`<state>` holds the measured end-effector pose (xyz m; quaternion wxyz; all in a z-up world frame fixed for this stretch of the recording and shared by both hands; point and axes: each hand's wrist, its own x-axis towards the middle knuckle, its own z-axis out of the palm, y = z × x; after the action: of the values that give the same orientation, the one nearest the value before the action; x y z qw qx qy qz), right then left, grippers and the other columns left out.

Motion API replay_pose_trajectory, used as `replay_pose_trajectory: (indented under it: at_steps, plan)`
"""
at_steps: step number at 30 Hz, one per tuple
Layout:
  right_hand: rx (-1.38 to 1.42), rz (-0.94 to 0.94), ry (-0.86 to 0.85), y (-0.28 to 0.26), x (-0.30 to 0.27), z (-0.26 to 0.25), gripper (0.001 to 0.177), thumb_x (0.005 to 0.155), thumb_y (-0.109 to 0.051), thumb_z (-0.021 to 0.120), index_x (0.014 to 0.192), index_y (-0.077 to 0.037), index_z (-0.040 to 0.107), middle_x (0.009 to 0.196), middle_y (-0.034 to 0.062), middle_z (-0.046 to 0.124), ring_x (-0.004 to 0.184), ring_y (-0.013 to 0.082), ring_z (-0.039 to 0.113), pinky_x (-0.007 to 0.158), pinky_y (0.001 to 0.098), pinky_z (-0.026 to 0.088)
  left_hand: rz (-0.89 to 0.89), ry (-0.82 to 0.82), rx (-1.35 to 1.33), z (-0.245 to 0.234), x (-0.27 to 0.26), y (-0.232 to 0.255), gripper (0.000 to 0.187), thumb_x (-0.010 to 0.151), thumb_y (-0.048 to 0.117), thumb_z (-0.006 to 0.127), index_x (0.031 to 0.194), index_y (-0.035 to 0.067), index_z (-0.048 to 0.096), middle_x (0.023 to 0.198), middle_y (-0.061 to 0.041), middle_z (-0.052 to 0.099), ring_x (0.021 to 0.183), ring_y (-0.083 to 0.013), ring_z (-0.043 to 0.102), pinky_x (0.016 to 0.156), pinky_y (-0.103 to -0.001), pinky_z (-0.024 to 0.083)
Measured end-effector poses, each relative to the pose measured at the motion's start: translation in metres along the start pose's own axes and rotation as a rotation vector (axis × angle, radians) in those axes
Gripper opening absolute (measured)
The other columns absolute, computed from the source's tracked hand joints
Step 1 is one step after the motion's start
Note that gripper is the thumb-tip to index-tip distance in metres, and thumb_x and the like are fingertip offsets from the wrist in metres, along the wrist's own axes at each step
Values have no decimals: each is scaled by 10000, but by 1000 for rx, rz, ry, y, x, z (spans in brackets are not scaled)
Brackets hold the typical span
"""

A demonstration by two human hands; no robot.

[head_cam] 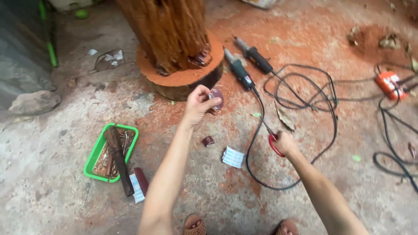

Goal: The person cuts a large sheet of sandpaper into smaller rectangular pieces using shears and then folds them.

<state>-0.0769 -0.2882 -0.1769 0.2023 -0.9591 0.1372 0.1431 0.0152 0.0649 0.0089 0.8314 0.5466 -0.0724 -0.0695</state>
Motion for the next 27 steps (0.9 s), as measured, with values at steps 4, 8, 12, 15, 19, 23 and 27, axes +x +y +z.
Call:
replay_pose_trajectory:
  at_steps: [4, 8, 12, 15, 19, 23, 27]
  plan:
    - [-213, 308, -112, 87, -14, 56, 583, 809, -611, 629, 1171, -157, 678, 1070, 153, 805, 1053, 359, 769, 838, 530, 605, -46, -40, -4, -16, -4, -22, 492, 753, 44, 915, 1105, 56, 572, 877, -108, 665, 629, -170, 703, 410, -216, 579]
    - [-230, 387, -150, 179, 23, 151, 768, 773, -587, 667, 1343, -91, 526, 1185, 207, 770, 1119, 423, 732, 864, 595, 570, -47, 5, 55, -36, 9, -57, 537, 742, 68, 936, 1135, 76, 571, 908, -55, 668, 695, -136, 722, 470, -165, 569]
    - [-232, 407, -257, 178, 16, 165, 970, 743, -493, 748, 1510, -71, 329, 1288, 225, 723, 1216, 442, 674, 933, 615, 537, -74, 67, 104, -39, 12, -73, 594, 723, 31, 935, 1180, 80, 559, 1003, -84, 719, 773, -134, 731, 554, -157, 557]
    - [-249, 360, -290, 138, -7, 138, 787, 757, -456, 723, 1373, -25, 489, 1240, 205, 753, 1188, 403, 700, 971, 528, 566, -76, 118, 160, -50, 7, -83, 662, 671, 25, 967, 1188, 78, 555, 1064, -96, 734, 840, -136, 717, 637, -172, 589]
    - [-43, 190, -172, -10, -64, 11, 553, 924, -476, 575, 1260, -47, 668, 1147, 310, 749, 1149, 471, 693, 976, 572, 562, -56, 144, 414, -48, -21, -71, 723, 628, 106, 1000, 1186, 95, 540, 1100, -96, 717, 927, -159, 634, 755, -224, 545]
    - [747, 151, -53, -122, -70, 3, 462, 888, -524, 730, 996, -78, 789, 967, 254, 756, 986, 376, 732, 869, 447, 594, -59, 116, 642, -31, -55, -91, 645, 692, 90, 937, 1202, 114, 543, 1088, -149, 742, 994, -264, 693, 833, -346, 538]
    - [1437, 46, -260, -141, -18, 87, 263, 989, -244, 600, 1054, -11, 705, 965, 172, 747, 788, 278, 719, 755, 365, 596, -133, 53, 897, -14, -80, -117, 634, 681, 268, 929, 1206, 201, 579, 1095, -100, 770, 1070, -320, 723, 912, -424, 552]
